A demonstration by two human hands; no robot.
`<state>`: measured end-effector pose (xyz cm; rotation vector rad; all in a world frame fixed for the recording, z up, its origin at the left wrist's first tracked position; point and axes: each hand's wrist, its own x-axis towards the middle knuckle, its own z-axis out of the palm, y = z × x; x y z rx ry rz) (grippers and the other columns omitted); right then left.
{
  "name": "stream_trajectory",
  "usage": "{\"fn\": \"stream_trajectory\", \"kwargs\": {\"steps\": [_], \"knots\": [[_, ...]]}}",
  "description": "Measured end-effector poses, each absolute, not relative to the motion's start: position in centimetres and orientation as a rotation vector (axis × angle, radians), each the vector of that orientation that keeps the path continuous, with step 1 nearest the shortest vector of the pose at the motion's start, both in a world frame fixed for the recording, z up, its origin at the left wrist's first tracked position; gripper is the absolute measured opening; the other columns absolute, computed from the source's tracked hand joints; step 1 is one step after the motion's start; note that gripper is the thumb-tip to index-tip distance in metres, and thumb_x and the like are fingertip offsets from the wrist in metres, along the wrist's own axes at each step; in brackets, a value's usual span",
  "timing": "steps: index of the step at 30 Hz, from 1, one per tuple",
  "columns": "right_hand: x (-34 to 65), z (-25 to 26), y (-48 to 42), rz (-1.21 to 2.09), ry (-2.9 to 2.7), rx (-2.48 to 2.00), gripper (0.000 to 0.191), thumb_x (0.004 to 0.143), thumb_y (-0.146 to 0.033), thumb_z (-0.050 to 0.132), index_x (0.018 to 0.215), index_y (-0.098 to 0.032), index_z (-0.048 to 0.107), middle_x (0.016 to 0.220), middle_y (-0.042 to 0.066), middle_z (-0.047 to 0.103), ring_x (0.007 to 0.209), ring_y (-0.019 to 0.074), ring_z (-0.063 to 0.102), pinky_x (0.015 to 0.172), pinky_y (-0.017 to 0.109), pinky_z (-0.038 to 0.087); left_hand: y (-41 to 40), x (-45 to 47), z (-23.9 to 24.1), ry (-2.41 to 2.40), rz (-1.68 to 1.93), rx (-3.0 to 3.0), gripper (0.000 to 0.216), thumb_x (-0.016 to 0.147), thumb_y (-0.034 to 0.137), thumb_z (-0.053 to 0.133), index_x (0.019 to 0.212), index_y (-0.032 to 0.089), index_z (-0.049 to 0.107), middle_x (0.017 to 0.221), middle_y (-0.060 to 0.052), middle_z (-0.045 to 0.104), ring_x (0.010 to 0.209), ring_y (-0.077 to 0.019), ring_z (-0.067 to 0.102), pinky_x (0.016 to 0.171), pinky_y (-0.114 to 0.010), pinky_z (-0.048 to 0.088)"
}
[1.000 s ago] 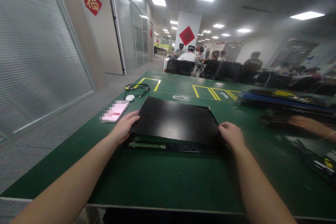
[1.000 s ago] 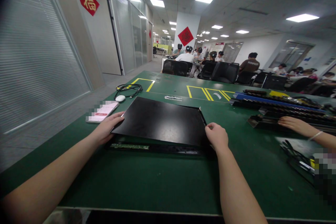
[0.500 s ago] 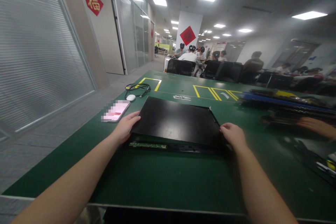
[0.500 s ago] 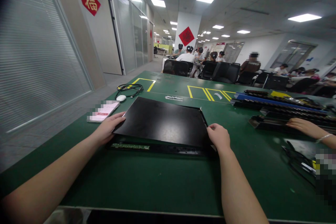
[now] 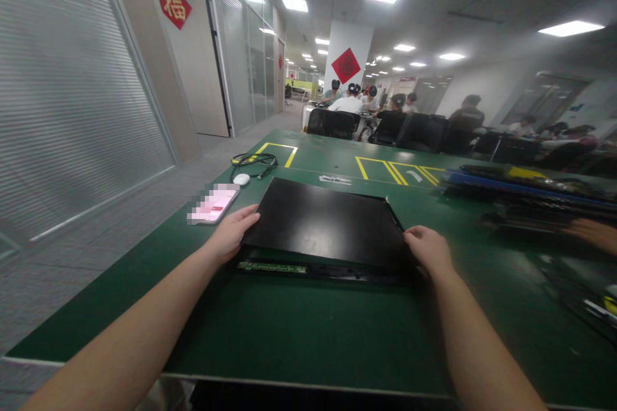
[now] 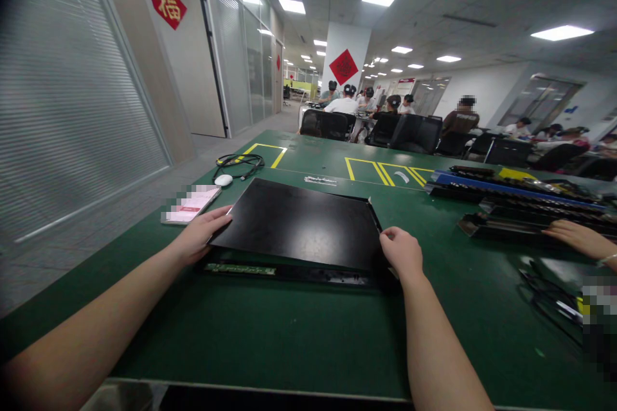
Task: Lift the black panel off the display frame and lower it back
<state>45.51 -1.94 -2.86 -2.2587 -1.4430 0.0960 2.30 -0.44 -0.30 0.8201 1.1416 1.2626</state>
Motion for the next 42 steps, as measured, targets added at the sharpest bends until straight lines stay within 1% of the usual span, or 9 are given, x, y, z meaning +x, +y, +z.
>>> {"fn": "stream_trajectory", "kwargs": {"steps": [6,10,14,21,26,31,34,37,42], "knots": [[45.5,-2.7,-2.0,0.092,-1.449,-2.244,0.028,0.081,-0.036,0.055,0.091,-0.024,0.079,0.091,0.007,0.077,0.082,0.0227,0.068,0.065,0.029,0.044,-0.4,2.4,-0.1,1.169,1.274,0.818,0.043,0.080,0.006,0.070,0.122,0.014,0.073,0.093,-0.011,0.082,0.074,-0.0197,0.078,0.063,-0.021,0.061],[45.5,-2.7,-1.9,0.098,-1.452,-2.264,0.029,0.081,-0.036,0.054,0.091,-0.025,0.078,0.089,0.006,0.077,0.082,0.0228,0.068,0.066,0.029,0.044,-0.5,2.6,0.0,1.196,1.304,0.802,0.038,0.082,0.005,0.068,0.118,0.013,0.075,0.089,-0.009,0.083,0.067,-0.0158,0.076,0.062,-0.018,0.060],[45.4,-2.7,-2.0,0.117,-1.449,-2.272,0.029,0.082,-0.036,0.053,0.091,-0.025,0.078,0.090,0.006,0.077,0.082,0.0227,0.068,0.066,0.029,0.044,-0.6,2.6,0.0,1.216,1.308,0.795,0.039,0.083,0.004,0.066,0.121,0.012,0.074,0.087,-0.008,0.083,0.058,-0.0140,0.073,0.061,-0.019,0.059],[45.5,-2.9,-1.9,0.088,-1.467,-2.251,0.028,0.081,-0.035,0.054,0.090,-0.024,0.079,0.088,0.007,0.077,0.080,0.0222,0.068,0.066,0.029,0.045,-0.4,2.5,-0.2,1.187,1.287,0.799,0.045,0.078,0.003,0.071,0.122,0.014,0.073,0.090,-0.009,0.083,0.070,-0.0192,0.078,0.061,-0.021,0.060],[45.9,-3.1,-1.7,0.115,-1.458,-2.246,0.029,0.081,-0.035,0.054,0.091,-0.024,0.079,0.090,0.007,0.077,0.082,0.0229,0.068,0.066,0.030,0.045,-0.4,2.4,-0.3,1.168,1.265,0.810,0.041,0.083,0.003,0.065,0.123,0.012,0.071,0.087,-0.010,0.082,0.061,-0.0165,0.075,0.061,-0.022,0.060],[46.2,-3.4,-1.5,0.168,-1.430,-2.247,0.028,0.080,-0.036,0.055,0.090,-0.023,0.078,0.091,0.007,0.077,0.084,0.0238,0.068,0.067,0.030,0.045,-0.3,2.3,-0.6,1.120,1.261,0.798,0.035,0.087,0.003,0.061,0.120,0.010,0.070,0.087,-0.011,0.082,0.055,-0.0139,0.072,0.053,-0.020,0.057],[46.3,-3.4,-1.5,0.172,-1.416,-2.244,0.028,0.080,-0.036,0.055,0.090,-0.023,0.078,0.091,0.007,0.077,0.083,0.0234,0.067,0.066,0.030,0.044,-0.1,2.2,-0.9,1.080,1.274,0.812,0.031,0.087,0.005,0.063,0.115,0.010,0.072,0.088,-0.011,0.082,0.058,-0.0134,0.073,0.055,-0.019,0.056],[46.3,-3.3,-1.5,0.190,-1.410,-2.239,0.028,0.080,-0.036,0.055,0.090,-0.023,0.078,0.091,0.006,0.077,0.084,0.0230,0.067,0.066,0.029,0.044,0.0,2.1,-1.1,1.072,1.289,0.835,0.030,0.084,0.007,0.067,0.113,0.012,0.072,0.090,-0.010,0.082,0.061,-0.0139,0.074,0.060,-0.020,0.058],[46.4,-3.3,-1.5,0.192,-1.405,-2.239,0.028,0.079,-0.036,0.055,0.089,-0.023,0.078,0.089,0.007,0.076,0.084,0.0235,0.067,0.067,0.030,0.044,-0.1,2.0,-1.2,1.096,1.287,0.850,0.033,0.081,0.008,0.073,0.113,0.013,0.072,0.091,-0.008,0.082,0.059,-0.0135,0.073,0.062,-0.021,0.060]]}}
